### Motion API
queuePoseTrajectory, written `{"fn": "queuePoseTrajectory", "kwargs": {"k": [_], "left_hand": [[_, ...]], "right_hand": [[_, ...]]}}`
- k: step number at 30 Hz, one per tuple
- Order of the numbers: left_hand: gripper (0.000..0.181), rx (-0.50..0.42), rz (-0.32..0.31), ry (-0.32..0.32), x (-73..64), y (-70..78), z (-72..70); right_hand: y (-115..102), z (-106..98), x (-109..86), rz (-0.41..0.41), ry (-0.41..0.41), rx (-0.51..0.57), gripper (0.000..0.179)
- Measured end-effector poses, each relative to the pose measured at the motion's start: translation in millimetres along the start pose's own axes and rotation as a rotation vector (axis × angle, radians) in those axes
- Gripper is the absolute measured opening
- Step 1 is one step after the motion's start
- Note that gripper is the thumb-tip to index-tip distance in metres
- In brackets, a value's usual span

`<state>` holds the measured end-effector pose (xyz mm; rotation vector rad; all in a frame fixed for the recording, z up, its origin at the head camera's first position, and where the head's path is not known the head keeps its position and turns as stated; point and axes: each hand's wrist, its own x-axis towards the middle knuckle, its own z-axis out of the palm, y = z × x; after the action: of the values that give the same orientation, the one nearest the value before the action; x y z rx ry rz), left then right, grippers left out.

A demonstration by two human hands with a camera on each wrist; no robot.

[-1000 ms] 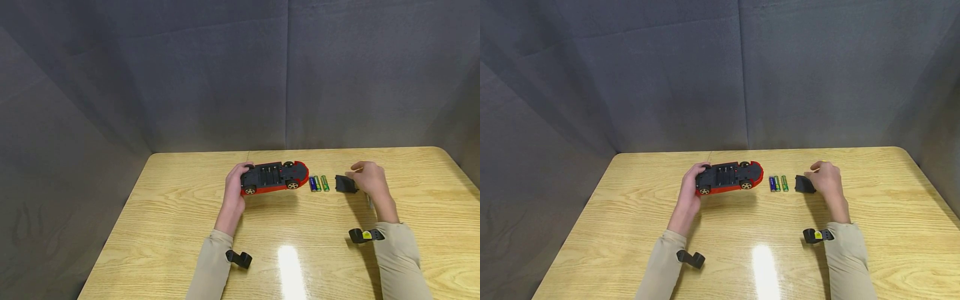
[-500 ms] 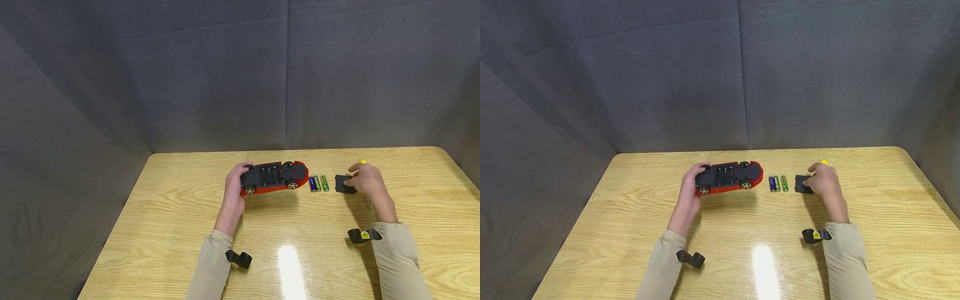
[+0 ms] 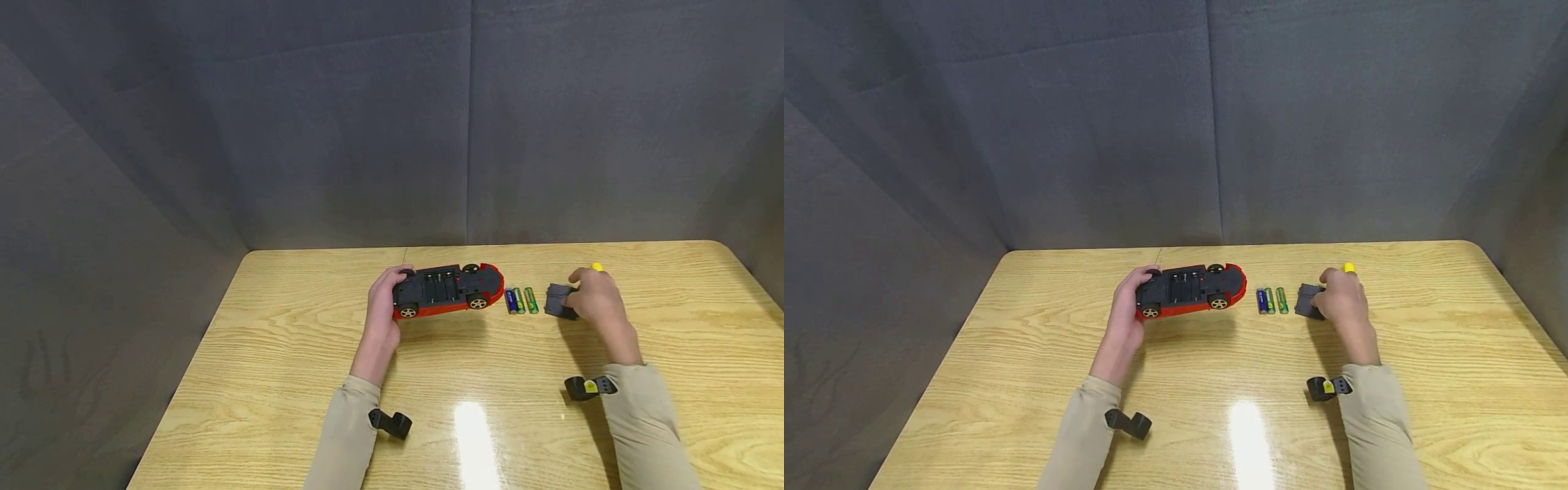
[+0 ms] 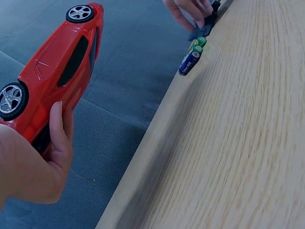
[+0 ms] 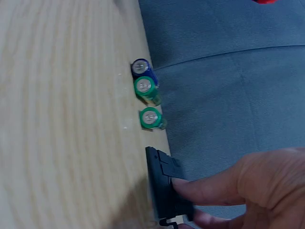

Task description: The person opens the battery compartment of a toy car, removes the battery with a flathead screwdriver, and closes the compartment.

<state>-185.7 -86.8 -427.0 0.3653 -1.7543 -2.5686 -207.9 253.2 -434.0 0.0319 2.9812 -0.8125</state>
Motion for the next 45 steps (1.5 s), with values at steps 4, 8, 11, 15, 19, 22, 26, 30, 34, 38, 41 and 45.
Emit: {"fn": "queuePoseTrajectory", "kwargs": {"k": [4, 8, 11, 15, 19, 22, 26, 30, 34, 38, 41, 45], "left_hand": [[0.027, 0.000, 0.001, 0.000, -0.3, 0.1, 0.1], [0.027, -0.006, -0.005, -0.002, -0.6, 0.6, 0.1], [0.028, -0.007, -0.010, -0.004, -0.6, 0.7, -0.2], [0.028, -0.006, -0.006, -0.005, -0.2, -0.1, -0.9], [0.028, -0.010, -0.004, -0.004, -1.3, 0.6, -0.8], [0.028, -0.005, -0.004, -0.001, -1.8, 1.0, -0.5], [0.027, 0.000, -0.006, 0.002, -1.6, 1.1, -0.5], [0.028, 0.001, -0.005, 0.001, -1.9, 1.5, -0.4], [0.027, -0.001, -0.012, 0.001, -2.1, 1.5, -0.3], [0.027, -0.005, -0.014, 0.004, -1.5, 1.5, 0.3], [0.027, -0.006, -0.015, 0.004, -1.2, 1.4, 0.5], [0.027, -0.009, -0.009, -0.003, -1.1, 1.6, 0.6]], "right_hand": [[2, -4, -2.7, 0.003, 0.088, 0.103, 0.034], [4, -10, -3.9, 0.014, 0.145, 0.160, 0.024], [6, -12, -3.7, 0.011, 0.166, 0.175, 0.021], [6, -13, -4.2, -0.030, 0.202, 0.184, 0.019], [1, -15, -5.4, -0.057, 0.219, 0.211, 0.020], [-6, -17, -7.0, -0.062, 0.227, 0.255, 0.022], [-15, -22, -10.9, -0.059, 0.271, 0.308, 0.027], [-22, -27, -15.3, -0.049, 0.302, 0.383, 0.031], [-30, -29, -18.1, -0.077, 0.295, 0.524, 0.033], [-40, -32, -19.7, -0.103, 0.297, 0.662, 0.028], [-49, -33, -21.6, -0.097, 0.314, 0.728, 0.022], [-59, -34, -25.8, -0.094, 0.325, 0.772, 0.014]]}}
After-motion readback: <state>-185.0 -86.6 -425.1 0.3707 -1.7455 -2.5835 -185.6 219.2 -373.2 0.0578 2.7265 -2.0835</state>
